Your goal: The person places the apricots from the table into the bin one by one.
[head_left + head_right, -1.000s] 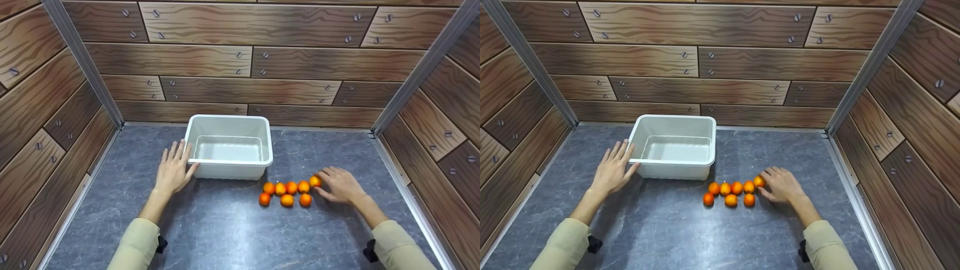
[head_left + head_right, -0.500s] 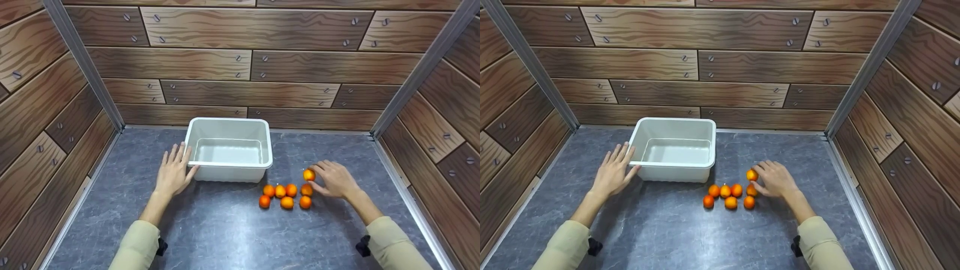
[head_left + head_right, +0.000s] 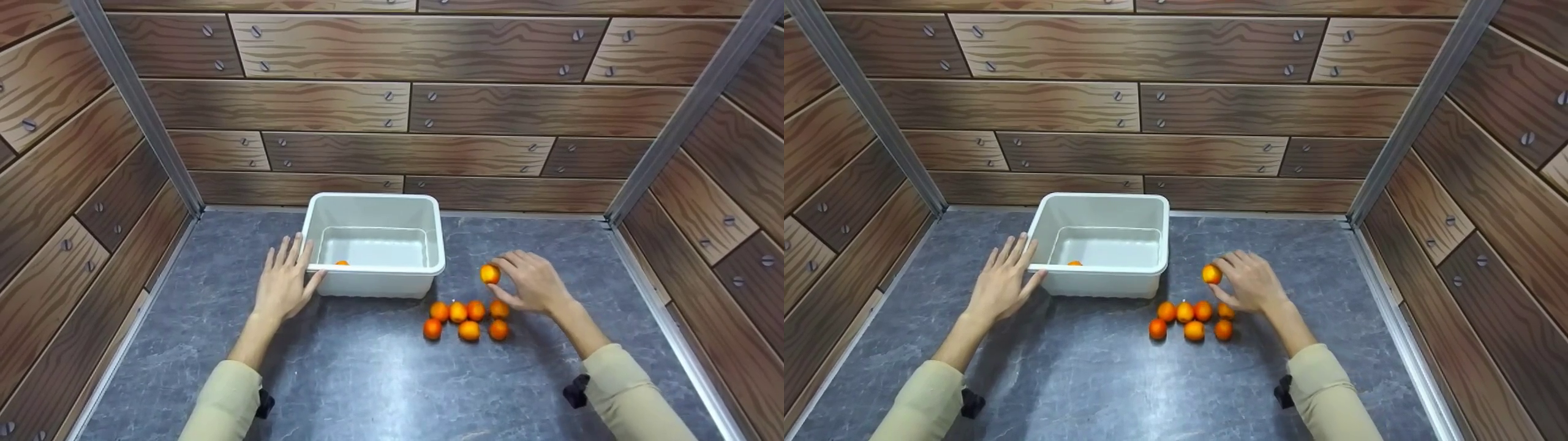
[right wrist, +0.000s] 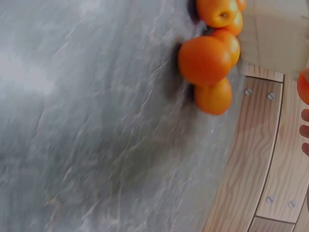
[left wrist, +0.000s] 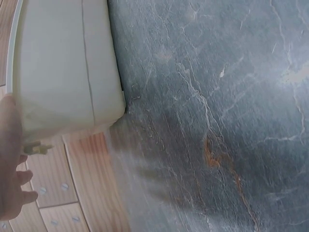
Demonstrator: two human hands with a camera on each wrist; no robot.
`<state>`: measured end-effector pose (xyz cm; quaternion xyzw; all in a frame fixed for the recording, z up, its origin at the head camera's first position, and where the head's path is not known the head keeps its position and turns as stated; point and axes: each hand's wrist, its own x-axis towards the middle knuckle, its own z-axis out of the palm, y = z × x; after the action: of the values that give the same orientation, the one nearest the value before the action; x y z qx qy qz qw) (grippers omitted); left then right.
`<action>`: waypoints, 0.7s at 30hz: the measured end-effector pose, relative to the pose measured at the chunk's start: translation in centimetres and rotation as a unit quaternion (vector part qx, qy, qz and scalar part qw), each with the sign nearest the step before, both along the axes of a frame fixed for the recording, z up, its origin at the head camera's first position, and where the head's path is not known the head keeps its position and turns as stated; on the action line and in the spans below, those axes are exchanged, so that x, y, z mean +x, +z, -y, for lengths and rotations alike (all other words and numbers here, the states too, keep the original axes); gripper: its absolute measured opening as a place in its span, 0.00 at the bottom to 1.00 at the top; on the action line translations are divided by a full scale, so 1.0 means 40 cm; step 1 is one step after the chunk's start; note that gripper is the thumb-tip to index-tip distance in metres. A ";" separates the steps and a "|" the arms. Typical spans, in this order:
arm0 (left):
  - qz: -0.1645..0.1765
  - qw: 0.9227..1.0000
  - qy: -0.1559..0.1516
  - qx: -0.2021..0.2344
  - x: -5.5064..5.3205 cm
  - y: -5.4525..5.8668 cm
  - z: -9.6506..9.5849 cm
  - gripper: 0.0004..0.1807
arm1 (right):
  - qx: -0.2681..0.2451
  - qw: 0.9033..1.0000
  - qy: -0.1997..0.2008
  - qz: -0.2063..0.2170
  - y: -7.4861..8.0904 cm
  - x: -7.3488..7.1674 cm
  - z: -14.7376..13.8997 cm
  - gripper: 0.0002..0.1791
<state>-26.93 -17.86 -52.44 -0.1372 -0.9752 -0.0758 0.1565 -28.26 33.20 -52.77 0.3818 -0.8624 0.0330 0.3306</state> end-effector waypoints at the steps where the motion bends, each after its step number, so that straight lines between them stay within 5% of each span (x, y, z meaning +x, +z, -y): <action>1: 0.001 1.000 0.000 0.000 0.000 0.000 0.000 0.41 | -0.003 1.000 0.002 -0.001 0.002 -0.003 0.006 0.25; 21: -0.008 1.000 0.001 -0.001 0.002 -0.002 -0.002 0.40 | -0.052 0.997 0.047 -0.008 0.058 -0.046 0.166 0.25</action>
<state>-26.85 -17.78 -52.52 -0.1365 -0.9741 -0.0736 0.1647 -30.12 26.55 -50.44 0.4048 -0.8379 0.0907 0.3547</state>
